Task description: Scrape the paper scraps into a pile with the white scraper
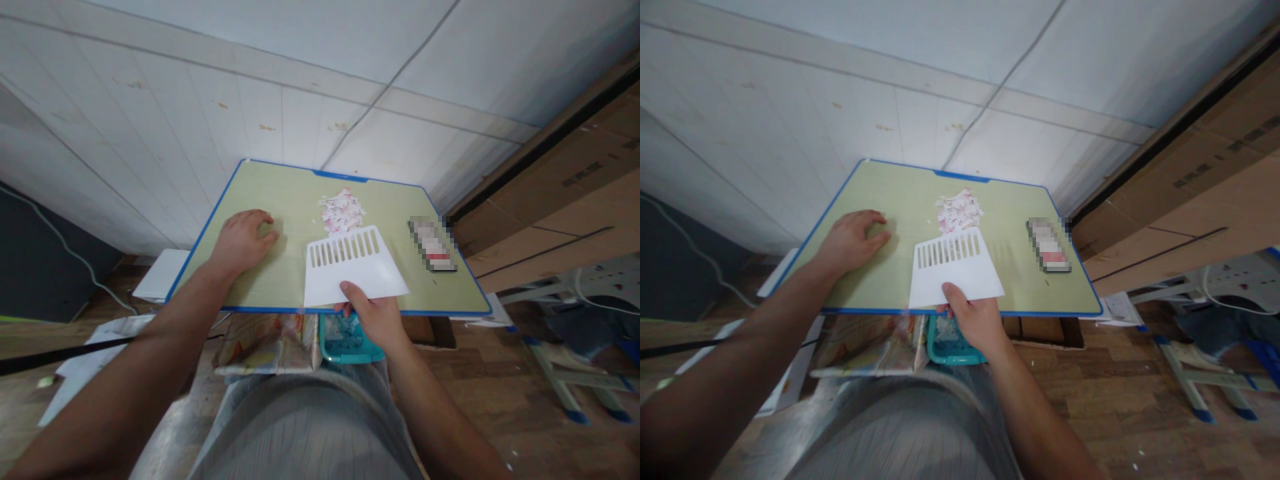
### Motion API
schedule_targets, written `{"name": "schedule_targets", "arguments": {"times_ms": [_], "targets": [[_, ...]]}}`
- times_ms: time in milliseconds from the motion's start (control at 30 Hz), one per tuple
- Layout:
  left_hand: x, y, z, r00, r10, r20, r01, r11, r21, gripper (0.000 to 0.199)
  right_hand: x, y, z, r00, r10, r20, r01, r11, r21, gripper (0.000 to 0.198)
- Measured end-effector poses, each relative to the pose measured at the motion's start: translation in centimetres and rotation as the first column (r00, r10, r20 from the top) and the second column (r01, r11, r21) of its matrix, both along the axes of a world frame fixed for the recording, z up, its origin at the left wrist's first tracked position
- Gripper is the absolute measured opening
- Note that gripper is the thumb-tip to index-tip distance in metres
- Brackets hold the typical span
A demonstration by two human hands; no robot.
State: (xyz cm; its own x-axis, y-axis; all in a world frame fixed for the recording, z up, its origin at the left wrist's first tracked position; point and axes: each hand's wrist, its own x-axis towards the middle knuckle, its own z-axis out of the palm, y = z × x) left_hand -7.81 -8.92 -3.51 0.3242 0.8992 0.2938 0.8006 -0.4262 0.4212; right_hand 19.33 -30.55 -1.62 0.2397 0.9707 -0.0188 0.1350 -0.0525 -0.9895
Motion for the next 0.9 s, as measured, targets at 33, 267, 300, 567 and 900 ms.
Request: {"name": "schedule_targets", "arguments": {"times_ms": [33,267,300,567,900], "targets": [[0.0,0.0,0.0,1.000,0.001,0.001,-0.001,1.000,-0.001,0.047,0.0,-0.1,0.0,1.000,0.009,-0.005,-0.009,1.000,0.004,0.051],[0.1,0.3,-0.1,1.000,0.007,0.007,-0.007,1.000,0.003,0.044,0.2,-0.1,-0.1,0.999,0.007,-0.034,-0.006,0.999,0.031,0.049],[0.0,0.4,-0.1,1.000,0.005,0.005,-0.005,1.000,0.006,0.045,0.2,-0.1,-0.2,1.000,0.004,-0.027,-0.003,0.999,0.032,0.049],[-0.1,0.6,-0.3,1.000,0.001,0.004,-0.002,0.999,0.035,0.048,0.0,0.3,-1.4,0.999,-0.016,-0.037,0.018,0.997,0.074,0.058],[-0.3,1.3,-0.2,0.999,0.005,0.038,-0.008,0.997,0.076,0.043,0.9,1.4,-1.6,0.975,-0.158,-0.154,0.177,0.976,0.122,0.050]]}}
